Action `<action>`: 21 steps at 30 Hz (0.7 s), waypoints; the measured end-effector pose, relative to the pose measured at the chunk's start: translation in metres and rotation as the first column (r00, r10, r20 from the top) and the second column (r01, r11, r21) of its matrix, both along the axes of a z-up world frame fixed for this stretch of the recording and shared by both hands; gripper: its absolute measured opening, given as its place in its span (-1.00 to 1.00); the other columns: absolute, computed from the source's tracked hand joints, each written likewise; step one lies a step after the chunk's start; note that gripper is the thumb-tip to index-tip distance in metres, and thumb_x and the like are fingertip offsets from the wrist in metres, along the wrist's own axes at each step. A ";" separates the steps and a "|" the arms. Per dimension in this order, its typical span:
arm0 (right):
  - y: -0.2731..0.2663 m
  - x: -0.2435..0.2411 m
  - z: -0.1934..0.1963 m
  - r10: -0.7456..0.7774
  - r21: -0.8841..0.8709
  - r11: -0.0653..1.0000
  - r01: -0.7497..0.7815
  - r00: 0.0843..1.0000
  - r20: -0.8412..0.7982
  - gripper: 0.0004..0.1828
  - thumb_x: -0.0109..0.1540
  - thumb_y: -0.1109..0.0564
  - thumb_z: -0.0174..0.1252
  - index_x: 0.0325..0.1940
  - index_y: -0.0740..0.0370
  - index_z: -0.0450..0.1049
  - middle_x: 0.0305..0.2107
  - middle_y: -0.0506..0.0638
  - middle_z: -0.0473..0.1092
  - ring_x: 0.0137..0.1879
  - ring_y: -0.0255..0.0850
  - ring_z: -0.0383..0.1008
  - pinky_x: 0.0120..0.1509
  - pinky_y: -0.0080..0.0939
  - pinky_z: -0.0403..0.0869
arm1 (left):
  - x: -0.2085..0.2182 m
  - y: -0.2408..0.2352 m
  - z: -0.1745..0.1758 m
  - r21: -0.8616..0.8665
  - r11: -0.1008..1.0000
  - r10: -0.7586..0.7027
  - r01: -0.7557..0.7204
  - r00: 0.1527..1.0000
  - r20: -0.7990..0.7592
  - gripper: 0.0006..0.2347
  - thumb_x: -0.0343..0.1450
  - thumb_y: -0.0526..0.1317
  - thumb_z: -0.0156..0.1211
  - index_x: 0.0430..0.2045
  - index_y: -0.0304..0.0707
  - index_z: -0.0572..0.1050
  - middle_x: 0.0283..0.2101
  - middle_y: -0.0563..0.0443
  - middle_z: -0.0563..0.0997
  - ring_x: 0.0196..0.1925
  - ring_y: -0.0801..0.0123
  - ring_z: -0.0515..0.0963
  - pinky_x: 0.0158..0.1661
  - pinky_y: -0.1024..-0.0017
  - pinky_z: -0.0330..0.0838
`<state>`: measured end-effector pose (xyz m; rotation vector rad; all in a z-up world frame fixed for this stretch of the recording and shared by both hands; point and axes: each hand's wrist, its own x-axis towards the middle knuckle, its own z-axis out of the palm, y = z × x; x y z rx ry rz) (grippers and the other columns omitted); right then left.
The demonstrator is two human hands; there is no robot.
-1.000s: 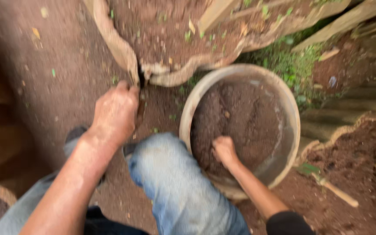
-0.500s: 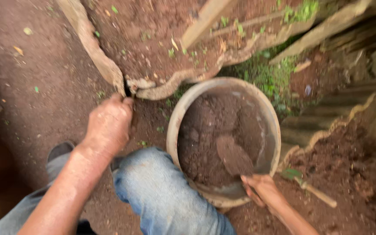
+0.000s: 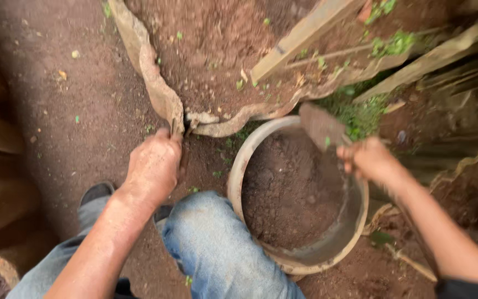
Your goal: The person mixes soil in a large pot using a small hand trowel and their hands.
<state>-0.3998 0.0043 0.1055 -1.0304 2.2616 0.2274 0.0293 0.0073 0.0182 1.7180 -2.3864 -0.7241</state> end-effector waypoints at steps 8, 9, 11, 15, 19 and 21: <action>0.197 -0.056 -0.028 -0.043 0.348 0.933 0.090 0.989 -0.140 -0.60 0.37 -0.06 0.02 0.09 0.18 0.61 -0.61 0.03 0.36 -0.61 -0.27 0.10 -0.53 -0.12 0.15 | -0.014 -0.008 -0.001 -0.052 0.998 -0.032 0.034 0.998 0.051 -0.78 0.40 -0.25 0.33 -0.17 -0.41 0.53 -0.21 -0.29 0.53 -0.23 -0.04 0.63 -0.15 0.07 0.58; 0.201 -0.055 -0.032 -0.043 0.360 0.928 0.091 0.990 -0.138 -0.60 0.37 -0.06 0.02 0.09 0.18 0.61 -0.61 0.03 0.36 -0.61 -0.27 0.10 -0.53 -0.12 0.15 | -0.015 -0.008 -0.002 -0.044 0.998 -0.033 0.036 0.997 0.064 -0.78 0.41 -0.25 0.29 -0.14 -0.40 0.53 -0.21 -0.28 0.53 -0.23 -0.01 0.63 -0.16 0.08 0.59; 0.199 -0.041 -0.045 -0.096 0.246 0.961 0.127 0.986 -0.134 -0.59 0.40 -0.07 0.01 0.02 0.31 0.57 -0.63 0.15 0.30 -0.64 -0.21 0.03 -0.56 -0.10 0.09 | -0.013 -0.004 -0.002 -0.033 0.999 -0.028 0.031 0.996 0.081 -0.77 0.43 -0.25 0.26 -0.11 -0.40 0.54 -0.22 -0.28 0.53 -0.24 0.01 0.63 -0.17 0.09 0.60; 0.171 0.002 -0.098 0.142 -0.028 0.987 -0.159 0.940 -0.311 -0.57 0.47 -0.03 0.00 -0.16 0.40 0.57 -0.59 0.18 0.46 -0.60 -0.18 0.31 -0.51 -0.14 0.28 | -0.003 0.000 0.000 -0.083 0.996 -0.009 0.016 0.996 0.091 -0.83 0.48 -0.24 0.22 -0.17 -0.40 0.57 -0.25 -0.27 0.54 -0.24 0.02 0.62 -0.17 0.09 0.59; 0.153 0.061 -0.139 0.562 -0.067 0.825 -0.562 0.827 -0.016 -0.58 0.42 0.16 -0.17 -0.27 0.38 0.58 -0.30 0.19 0.50 -0.52 -0.18 0.53 -0.40 -0.17 0.50 | -0.001 0.001 -0.003 0.050 0.999 -0.005 -0.002 0.990 0.143 -0.83 0.52 -0.25 0.18 -0.16 -0.42 0.57 -0.25 -0.27 0.55 -0.30 0.09 0.63 -0.23 0.16 0.64; 0.121 0.043 -0.099 0.405 0.427 0.830 -0.358 0.914 -0.021 -0.60 0.40 -0.06 -0.05 -0.15 0.28 0.57 -0.40 0.21 0.58 -0.40 -0.09 0.57 -0.22 -0.04 0.54 | 0.001 0.000 -0.004 0.028 1.000 -0.014 0.010 0.991 0.130 -0.84 0.51 -0.26 0.18 -0.17 -0.42 0.57 -0.25 -0.27 0.56 -0.30 0.10 0.63 -0.22 0.15 0.64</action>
